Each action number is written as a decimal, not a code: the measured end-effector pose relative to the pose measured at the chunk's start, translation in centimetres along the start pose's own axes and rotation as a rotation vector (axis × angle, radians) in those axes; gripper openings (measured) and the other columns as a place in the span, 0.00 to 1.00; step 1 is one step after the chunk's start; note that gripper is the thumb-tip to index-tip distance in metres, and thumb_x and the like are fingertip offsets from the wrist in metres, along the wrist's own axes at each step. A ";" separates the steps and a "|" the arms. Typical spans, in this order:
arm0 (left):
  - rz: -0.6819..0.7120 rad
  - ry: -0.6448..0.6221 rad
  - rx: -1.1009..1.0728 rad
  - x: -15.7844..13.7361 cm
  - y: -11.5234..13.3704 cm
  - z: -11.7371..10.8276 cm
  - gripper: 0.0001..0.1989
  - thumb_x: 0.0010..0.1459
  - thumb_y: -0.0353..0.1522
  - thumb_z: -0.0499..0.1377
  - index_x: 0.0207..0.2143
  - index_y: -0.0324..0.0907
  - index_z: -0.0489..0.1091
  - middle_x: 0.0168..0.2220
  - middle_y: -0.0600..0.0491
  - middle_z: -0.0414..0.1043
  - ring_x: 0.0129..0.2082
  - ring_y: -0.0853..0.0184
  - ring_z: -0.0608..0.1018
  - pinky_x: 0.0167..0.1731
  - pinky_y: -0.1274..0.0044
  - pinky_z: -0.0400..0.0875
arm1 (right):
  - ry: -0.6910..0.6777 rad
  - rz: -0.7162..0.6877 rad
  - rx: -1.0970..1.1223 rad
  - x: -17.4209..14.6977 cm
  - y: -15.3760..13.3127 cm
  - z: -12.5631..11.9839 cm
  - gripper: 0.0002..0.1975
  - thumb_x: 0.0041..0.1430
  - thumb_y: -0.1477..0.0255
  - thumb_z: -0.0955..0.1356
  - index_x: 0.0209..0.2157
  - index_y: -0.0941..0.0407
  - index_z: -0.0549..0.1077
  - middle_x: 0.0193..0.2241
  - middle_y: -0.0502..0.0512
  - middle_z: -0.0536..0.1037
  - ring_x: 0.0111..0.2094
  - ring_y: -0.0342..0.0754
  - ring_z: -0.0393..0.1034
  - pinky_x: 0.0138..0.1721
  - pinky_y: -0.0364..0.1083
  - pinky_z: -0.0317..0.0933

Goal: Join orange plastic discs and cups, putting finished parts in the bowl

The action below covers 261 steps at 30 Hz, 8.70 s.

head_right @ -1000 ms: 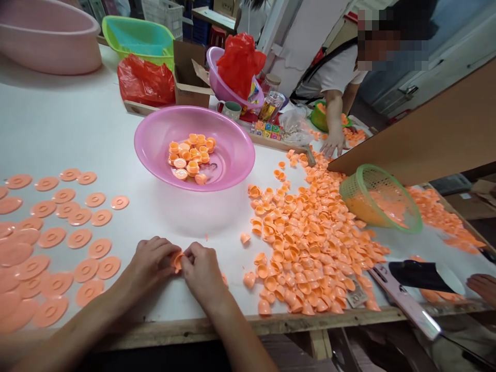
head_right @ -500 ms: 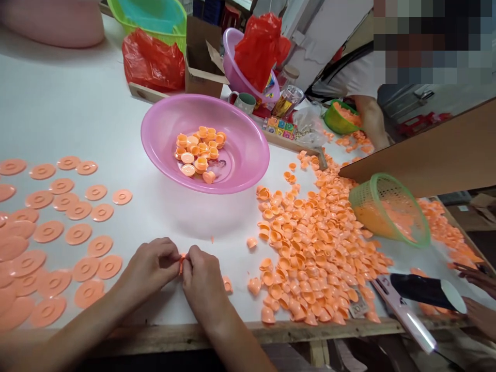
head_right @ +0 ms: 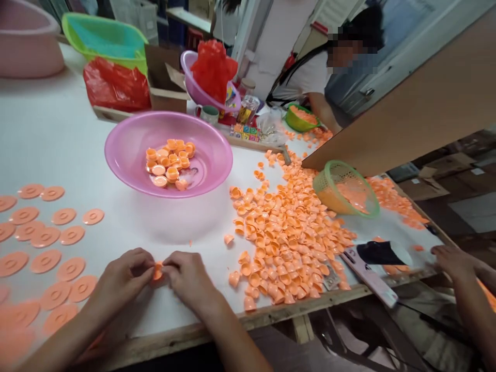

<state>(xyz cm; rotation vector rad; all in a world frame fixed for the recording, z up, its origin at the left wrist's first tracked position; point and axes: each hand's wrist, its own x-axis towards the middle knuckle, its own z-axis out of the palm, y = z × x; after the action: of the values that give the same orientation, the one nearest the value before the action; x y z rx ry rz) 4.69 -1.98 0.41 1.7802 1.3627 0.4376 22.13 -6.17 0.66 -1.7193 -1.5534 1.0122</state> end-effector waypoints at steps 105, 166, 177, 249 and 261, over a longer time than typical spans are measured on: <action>0.265 0.304 -0.371 2.7 7.9 -1.4 0.11 0.59 0.38 0.61 0.42 0.44 0.76 0.35 0.54 0.79 0.35 0.66 0.79 0.39 0.75 0.73 | 0.370 -0.126 0.117 -4.2 -0.1 -2.4 0.22 0.62 0.69 0.68 0.57 0.50 0.66 0.46 0.57 0.75 0.37 0.48 0.73 0.35 0.46 0.71; 0.069 -0.143 0.013 -3.6 -2.0 -1.0 0.15 0.61 0.27 0.49 0.37 0.44 0.76 0.36 0.50 0.74 0.37 0.63 0.75 0.38 0.71 0.68 | 0.023 -0.401 -0.417 -4.5 -0.3 4.8 0.13 0.66 0.80 0.59 0.36 0.55 0.73 0.29 0.54 0.70 0.30 0.47 0.65 0.30 0.43 0.58; -0.039 -0.143 0.081 -3.4 -0.7 -0.4 0.10 0.62 0.33 0.50 0.33 0.42 0.69 0.36 0.49 0.72 0.39 0.59 0.74 0.39 0.68 0.66 | 0.041 -0.281 -0.268 -5.5 -0.3 5.6 0.12 0.65 0.81 0.58 0.34 0.56 0.70 0.31 0.55 0.69 0.31 0.47 0.66 0.32 0.45 0.62; 0.179 -0.059 0.086 -2.2 0.3 2.9 0.08 0.52 0.27 0.55 0.36 0.43 0.69 0.37 0.51 0.72 0.36 0.63 0.73 0.36 0.73 0.67 | 0.204 0.296 0.413 -3.9 0.5 0.1 0.05 0.48 0.72 0.67 0.26 0.56 0.75 0.18 0.47 0.72 0.17 0.42 0.63 0.15 0.39 0.58; -0.092 -0.122 -0.632 -4.2 0.8 3.2 0.20 0.52 0.33 0.61 0.49 0.44 0.72 0.45 0.50 0.79 0.44 0.61 0.80 0.45 0.71 0.76 | 0.278 0.072 0.197 -4.5 0.3 2.1 0.05 0.54 0.76 0.64 0.27 0.55 0.70 0.23 0.49 0.75 0.25 0.45 0.70 0.26 0.41 0.63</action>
<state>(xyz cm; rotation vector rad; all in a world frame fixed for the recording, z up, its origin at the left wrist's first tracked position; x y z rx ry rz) 5.92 -7.10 -0.04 1.1985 1.0595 0.6183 20.38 -10.73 -0.08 -1.7049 -1.1854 0.8845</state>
